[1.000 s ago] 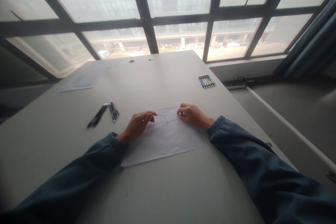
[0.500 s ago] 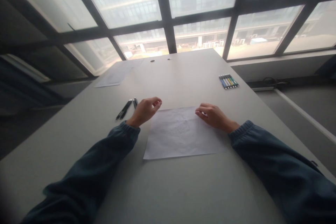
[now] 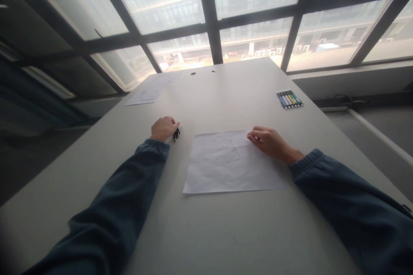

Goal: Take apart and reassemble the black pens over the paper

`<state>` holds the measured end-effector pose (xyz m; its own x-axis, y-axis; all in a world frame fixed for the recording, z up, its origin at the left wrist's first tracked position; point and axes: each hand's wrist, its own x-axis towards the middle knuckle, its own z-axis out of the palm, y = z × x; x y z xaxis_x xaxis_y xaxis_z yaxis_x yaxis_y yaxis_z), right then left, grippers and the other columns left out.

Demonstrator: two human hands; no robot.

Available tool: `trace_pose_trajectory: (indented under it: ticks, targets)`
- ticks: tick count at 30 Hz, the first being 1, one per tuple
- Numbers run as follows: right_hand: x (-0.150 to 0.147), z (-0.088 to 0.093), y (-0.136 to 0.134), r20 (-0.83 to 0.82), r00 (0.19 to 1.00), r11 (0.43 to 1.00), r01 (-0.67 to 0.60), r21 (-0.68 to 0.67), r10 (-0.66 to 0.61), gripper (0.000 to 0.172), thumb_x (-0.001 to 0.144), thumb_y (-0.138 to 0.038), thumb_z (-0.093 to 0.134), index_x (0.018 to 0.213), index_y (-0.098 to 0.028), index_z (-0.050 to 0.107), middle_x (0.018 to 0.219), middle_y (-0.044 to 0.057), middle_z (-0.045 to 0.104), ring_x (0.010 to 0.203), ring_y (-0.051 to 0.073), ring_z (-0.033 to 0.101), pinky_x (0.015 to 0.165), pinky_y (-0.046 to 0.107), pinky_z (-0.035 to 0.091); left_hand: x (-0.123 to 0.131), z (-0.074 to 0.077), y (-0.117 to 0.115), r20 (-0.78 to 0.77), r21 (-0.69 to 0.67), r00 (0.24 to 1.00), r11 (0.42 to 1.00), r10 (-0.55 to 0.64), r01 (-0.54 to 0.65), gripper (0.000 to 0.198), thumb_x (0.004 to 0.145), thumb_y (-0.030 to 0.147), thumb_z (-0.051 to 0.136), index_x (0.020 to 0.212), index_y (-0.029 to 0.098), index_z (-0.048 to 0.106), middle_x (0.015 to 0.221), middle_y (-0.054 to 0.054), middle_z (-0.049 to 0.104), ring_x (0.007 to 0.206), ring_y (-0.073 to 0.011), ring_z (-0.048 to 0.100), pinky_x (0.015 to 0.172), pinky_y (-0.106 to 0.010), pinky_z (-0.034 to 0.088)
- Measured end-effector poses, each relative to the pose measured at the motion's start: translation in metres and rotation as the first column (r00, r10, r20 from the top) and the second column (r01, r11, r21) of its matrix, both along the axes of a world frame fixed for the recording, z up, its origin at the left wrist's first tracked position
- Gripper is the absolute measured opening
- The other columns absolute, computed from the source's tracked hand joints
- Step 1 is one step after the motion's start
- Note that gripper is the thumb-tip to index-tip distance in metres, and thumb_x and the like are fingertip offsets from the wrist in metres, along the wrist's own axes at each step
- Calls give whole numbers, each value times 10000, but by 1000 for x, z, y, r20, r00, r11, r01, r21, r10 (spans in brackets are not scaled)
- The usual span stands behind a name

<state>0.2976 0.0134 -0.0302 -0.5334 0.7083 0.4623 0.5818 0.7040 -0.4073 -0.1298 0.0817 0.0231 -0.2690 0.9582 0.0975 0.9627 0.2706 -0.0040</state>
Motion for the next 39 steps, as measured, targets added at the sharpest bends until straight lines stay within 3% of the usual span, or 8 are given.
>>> trace_pose_trajectory:
  ticks: [14, 18, 22, 29, 35, 39]
  targets:
    - [0, 0, 0, -12, 1000, 1000, -9, -1, 9, 311, 1030, -345, 473, 921, -196, 723, 853, 69, 680, 682, 158, 575, 664, 283, 436, -5, 5, 2, 75, -72, 996, 997, 42, -36, 451, 753, 443, 662, 1048, 110, 743, 1089, -272, 724, 1050, -404, 691, 835, -438, 558]
    - [1, -2, 0, -23, 1000, 1000, -10, 3, 10, 305, 1029, -341, 480, 914, -192, 721, 860, 68, 682, 689, 158, 586, 677, 283, 442, 2, 13, 0, 133, -45, 991, 999, 3, 3, 405, 733, 462, 670, 939, 129, 775, 993, -230, 752, 973, -354, 708, 811, -397, 556]
    - [0, -1, 0, -39, 999, 1000, -10, 20, 11, 316, 1033, -344, 474, 906, -192, 721, 863, 72, 690, 697, 160, 593, 676, 284, 444, 24, 24, -9, 294, 89, 945, 989, -141, 120, 284, 738, 434, 670, 816, 193, 799, 856, -127, 776, 859, -277, 713, 757, -340, 533]
    - [1, 2, -1, -23, 1000, 999, 1, 42, 0, 316, 1029, -342, 477, 903, -201, 729, 869, 85, 701, 732, 182, 616, 706, 307, 464, 78, 38, -46, 607, 302, 675, 907, -419, 292, 264, 799, 388, 673, 732, 151, 765, 696, -67, 754, 631, -165, 665, 605, -263, 493]
    - [-1, 10, -4, -93, 995, 997, 27, 72, -21, 273, 1007, -355, 512, 955, -210, 738, 903, 98, 715, 760, 199, 631, 736, 337, 495, 117, 47, -79, 820, 372, 310, 860, -481, 349, 226, 788, 332, 725, 749, 110, 714, 667, -80, 737, 520, -124, 606, 475, -224, 465]
    - [-19, 16, -16, -245, 970, 999, -2, -33, -7, 255, 991, -394, 556, 1065, -212, 719, 863, 69, 708, 709, 174, 617, 694, 324, 519, 134, 36, -90, 872, 440, 41, 820, -487, 366, 217, 806, 308, 735, 884, 107, 712, 765, -89, 760, 561, -115, 622, 487, -217, 459]
